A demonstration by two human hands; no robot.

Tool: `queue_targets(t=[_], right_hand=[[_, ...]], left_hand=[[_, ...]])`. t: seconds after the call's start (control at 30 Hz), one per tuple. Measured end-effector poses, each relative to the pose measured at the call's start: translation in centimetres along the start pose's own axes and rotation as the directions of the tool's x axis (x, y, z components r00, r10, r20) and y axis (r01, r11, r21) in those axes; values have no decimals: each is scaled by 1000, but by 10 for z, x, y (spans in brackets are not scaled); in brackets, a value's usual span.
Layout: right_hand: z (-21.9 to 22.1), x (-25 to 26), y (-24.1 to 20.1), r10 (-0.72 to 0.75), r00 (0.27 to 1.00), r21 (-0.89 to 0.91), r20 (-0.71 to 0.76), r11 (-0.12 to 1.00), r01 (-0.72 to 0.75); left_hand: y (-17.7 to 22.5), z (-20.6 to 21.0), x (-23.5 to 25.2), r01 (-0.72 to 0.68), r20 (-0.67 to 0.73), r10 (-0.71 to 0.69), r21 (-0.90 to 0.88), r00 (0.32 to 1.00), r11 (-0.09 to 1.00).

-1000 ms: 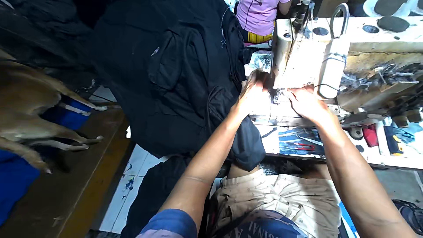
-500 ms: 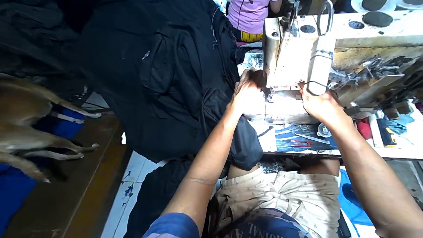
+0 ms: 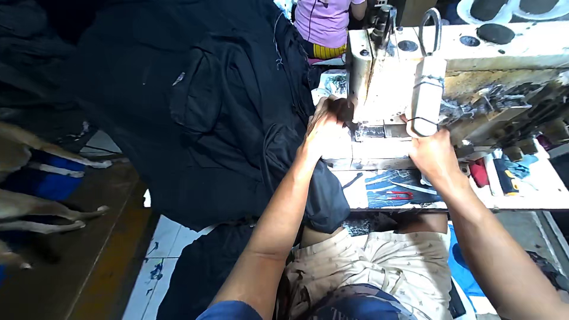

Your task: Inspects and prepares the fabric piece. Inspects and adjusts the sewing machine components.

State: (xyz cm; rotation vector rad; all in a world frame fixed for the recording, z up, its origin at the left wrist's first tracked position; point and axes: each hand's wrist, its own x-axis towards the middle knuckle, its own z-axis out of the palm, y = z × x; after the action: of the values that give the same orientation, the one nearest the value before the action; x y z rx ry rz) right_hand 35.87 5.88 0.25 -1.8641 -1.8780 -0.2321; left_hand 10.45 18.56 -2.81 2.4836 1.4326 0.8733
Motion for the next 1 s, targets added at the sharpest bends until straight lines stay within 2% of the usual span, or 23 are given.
queue_targets(t=[0.07, 0.1, 0.2, 0.33, 0.5, 0.77, 1.0], right_hand=[[-4, -24, 2, -37, 985, -66, -170, 997, 26], [-7, -38, 6, -16, 980, -46, -200, 999, 7], [-1, -74, 23, 23, 975, 124, -223, 992, 5], [15, -99, 27, 25, 920, 275, -391, 957, 91], [25, -122, 27, 111, 902, 367, -418, 929, 56], [45, -155, 36, 253, 885, 608, -392, 793, 43], [49, -171, 44, 276, 911, 652, -305, 758, -11]], left_hand=[[-2, 2, 2, 15, 2, -15, -4, 1000, 1000], [-2, 3, 2, 25, -4, -25, -10, 1000, 1000], [-1, 3, 1, 49, -6, -49, -25, 999, 998], [2, -1, 0, 13, -14, -14, -32, 1000, 999], [1, 0, -1, -27, -34, 27, -16, 999, 1000], [13, -10, -7, -73, -17, 73, -4, 997, 997], [19, -12, -8, 4, 3, -4, -48, 1000, 999]])
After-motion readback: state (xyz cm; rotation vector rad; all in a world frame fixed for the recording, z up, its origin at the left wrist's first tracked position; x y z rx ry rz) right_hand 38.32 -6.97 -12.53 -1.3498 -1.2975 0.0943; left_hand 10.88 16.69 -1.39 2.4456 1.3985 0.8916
